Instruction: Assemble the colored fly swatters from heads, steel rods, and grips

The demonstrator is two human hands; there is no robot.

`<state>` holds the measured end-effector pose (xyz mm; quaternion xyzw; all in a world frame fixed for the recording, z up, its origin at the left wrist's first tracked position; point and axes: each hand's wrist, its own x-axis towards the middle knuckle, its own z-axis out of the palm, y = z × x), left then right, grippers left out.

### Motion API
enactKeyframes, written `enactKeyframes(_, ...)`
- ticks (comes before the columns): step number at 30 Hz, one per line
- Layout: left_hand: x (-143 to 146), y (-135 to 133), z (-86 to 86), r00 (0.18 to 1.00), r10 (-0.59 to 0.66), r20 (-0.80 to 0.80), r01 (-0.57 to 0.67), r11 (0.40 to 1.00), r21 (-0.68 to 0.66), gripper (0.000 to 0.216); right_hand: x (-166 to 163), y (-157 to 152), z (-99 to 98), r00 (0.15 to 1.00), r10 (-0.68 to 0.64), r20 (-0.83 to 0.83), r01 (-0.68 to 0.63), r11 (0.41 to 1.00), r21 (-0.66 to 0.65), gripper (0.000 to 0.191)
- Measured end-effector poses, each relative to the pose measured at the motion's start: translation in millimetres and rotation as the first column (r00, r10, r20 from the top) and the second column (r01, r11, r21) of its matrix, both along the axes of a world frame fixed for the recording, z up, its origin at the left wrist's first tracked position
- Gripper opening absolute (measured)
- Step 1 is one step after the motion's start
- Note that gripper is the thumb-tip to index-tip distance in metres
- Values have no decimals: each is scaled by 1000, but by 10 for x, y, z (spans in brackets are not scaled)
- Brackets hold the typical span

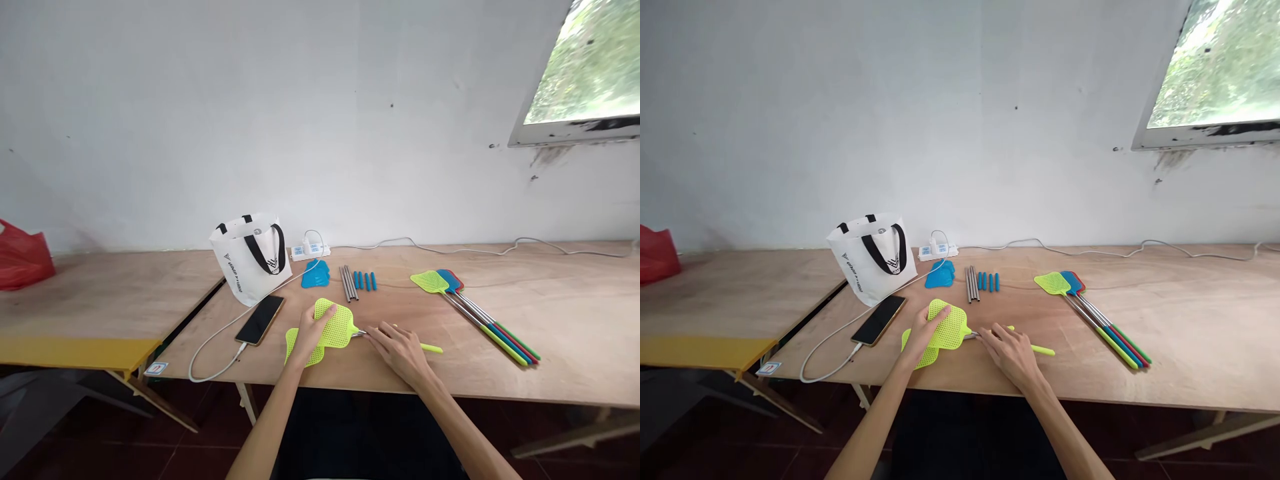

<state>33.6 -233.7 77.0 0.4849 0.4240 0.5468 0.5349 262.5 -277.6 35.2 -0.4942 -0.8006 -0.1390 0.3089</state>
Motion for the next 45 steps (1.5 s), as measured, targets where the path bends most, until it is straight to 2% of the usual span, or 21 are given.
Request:
enactKeyframes(7, 110, -64, -6, 999, -31, -9, 31, 999, 10, 33, 2, -19, 35, 998, 51, -47, -51, 999, 3, 34)
enactKeyframes(14, 128, -80, -8, 996, 31, -84, -21, 992, 121, 32, 25, -17, 25, 992, 71, -102, -74, 997, -24, 36)
enactKeyframes(22, 114, -48, -11, 998, 14, -67, -8, 996, 92, 36, 11, -13, 3, 991, 72, -112, -75, 997, -24, 32)
enactKeyframes(26, -78, 56, 5, 997, 75, -18, -74, 996, 52, 32, 65, 51, -32, 990, 23, -139, -27, 999, -26, 31)
enactKeyframes(31, -528, 175, 123, 996, 89, -24, -90, 995, -40, 39, 208, 180, -94, 984, -55, -169, 52, 998, -23, 31)
enactKeyframes(34, -771, 197, 160, 996, 1, -85, -11, 993, -121, 41, 222, 208, -107, 985, -14, -169, 1, 997, -76, 30)
enactKeyframes(36, -893, 196, 144, 977, -98, -191, 67, 984, -163, 42, 212, 204, -103, 985, 33, -171, -58, 988, -143, 28)
enactKeyframes(39, -1004, 194, 80, 896, -225, -383, 145, 963, -227, 48, 217, 193, -98, 986, 48, -162, -89, 961, -261, 23)
enactKeyframes(41, -1021, 203, 35, 846, -289, -448, 174, 944, -281, 54, 237, 195, -103, 987, 29, -155, -75, 950, -304, 19)
enactKeyframes(43, -998, 224, -2, 828, -304, -471, 189, 942, -276, 57, 260, 203, -118, 989, -8, -148, -39, 950, -309, 17)
enactKeyframes(45, -948, 258, -37, 835, -248, -491, 173, 966, -193, 57, 273, 211, -138, 989, -58, -137, 15, 955, -296, 17)
